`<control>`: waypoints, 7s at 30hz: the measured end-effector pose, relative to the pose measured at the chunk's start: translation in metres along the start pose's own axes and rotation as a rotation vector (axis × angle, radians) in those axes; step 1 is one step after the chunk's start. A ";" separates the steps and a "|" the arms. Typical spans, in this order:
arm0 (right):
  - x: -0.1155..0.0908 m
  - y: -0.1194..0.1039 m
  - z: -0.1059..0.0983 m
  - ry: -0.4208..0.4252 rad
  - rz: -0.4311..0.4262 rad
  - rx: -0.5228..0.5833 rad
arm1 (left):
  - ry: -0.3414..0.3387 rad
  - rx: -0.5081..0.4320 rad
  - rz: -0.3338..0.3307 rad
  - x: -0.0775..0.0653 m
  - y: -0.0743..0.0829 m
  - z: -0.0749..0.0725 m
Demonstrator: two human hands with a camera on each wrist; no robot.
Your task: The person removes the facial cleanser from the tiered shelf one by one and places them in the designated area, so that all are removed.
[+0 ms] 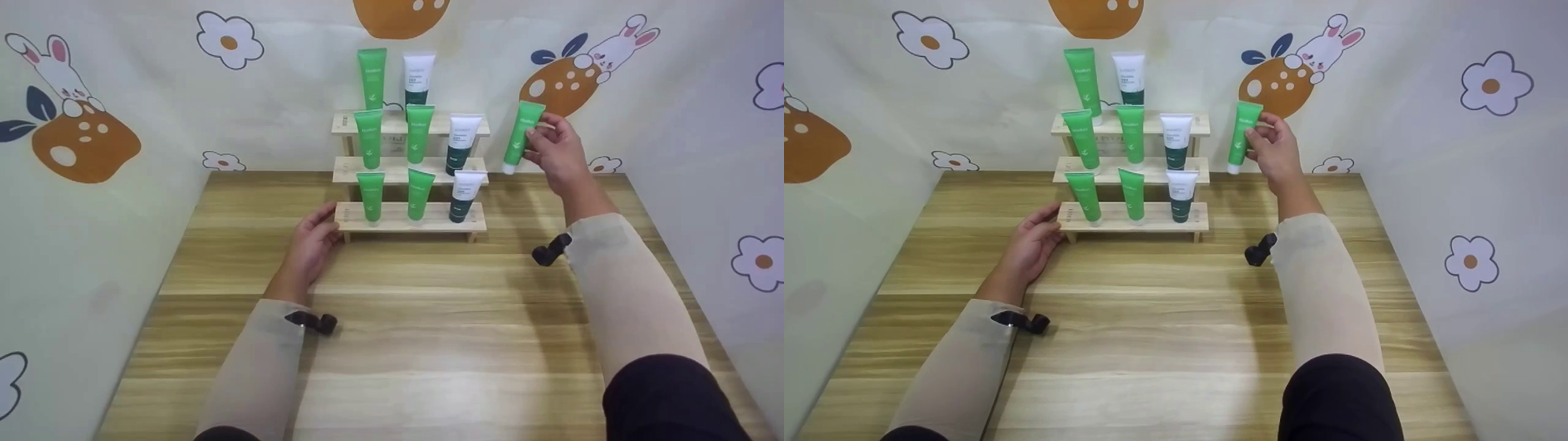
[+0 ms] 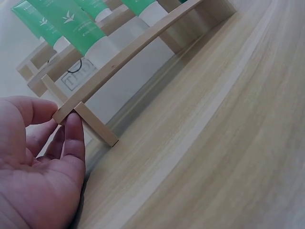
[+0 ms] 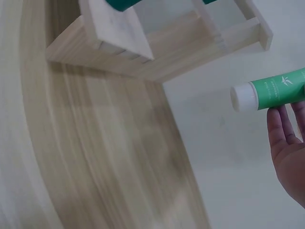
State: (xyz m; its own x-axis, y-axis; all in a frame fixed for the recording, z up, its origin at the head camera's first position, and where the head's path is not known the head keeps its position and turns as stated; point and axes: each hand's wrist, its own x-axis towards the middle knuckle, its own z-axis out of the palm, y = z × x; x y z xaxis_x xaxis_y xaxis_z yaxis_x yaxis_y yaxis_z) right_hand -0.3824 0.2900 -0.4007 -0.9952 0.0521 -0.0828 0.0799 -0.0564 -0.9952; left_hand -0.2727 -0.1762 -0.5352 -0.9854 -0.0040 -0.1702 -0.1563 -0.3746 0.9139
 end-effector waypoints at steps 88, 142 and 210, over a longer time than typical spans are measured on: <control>-0.015 -0.023 0.030 -0.031 -0.076 -0.195 | -0.013 -0.062 -0.017 -0.001 0.004 -0.002; 0.007 -0.123 0.173 -0.159 -0.071 -0.432 | -0.017 -0.092 -0.017 0.000 0.000 0.000; 0.002 -0.039 -0.021 0.139 0.022 0.050 | -0.021 -0.085 -0.027 0.000 0.000 -0.005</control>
State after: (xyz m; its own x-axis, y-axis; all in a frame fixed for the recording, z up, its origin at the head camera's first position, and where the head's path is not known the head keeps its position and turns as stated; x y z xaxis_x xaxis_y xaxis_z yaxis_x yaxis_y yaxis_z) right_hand -0.3865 0.3131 -0.3631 -0.9755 0.1880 -0.1144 0.0952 -0.1082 -0.9896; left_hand -0.2723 -0.1804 -0.5369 -0.9822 0.0262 -0.1862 -0.1779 -0.4513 0.8745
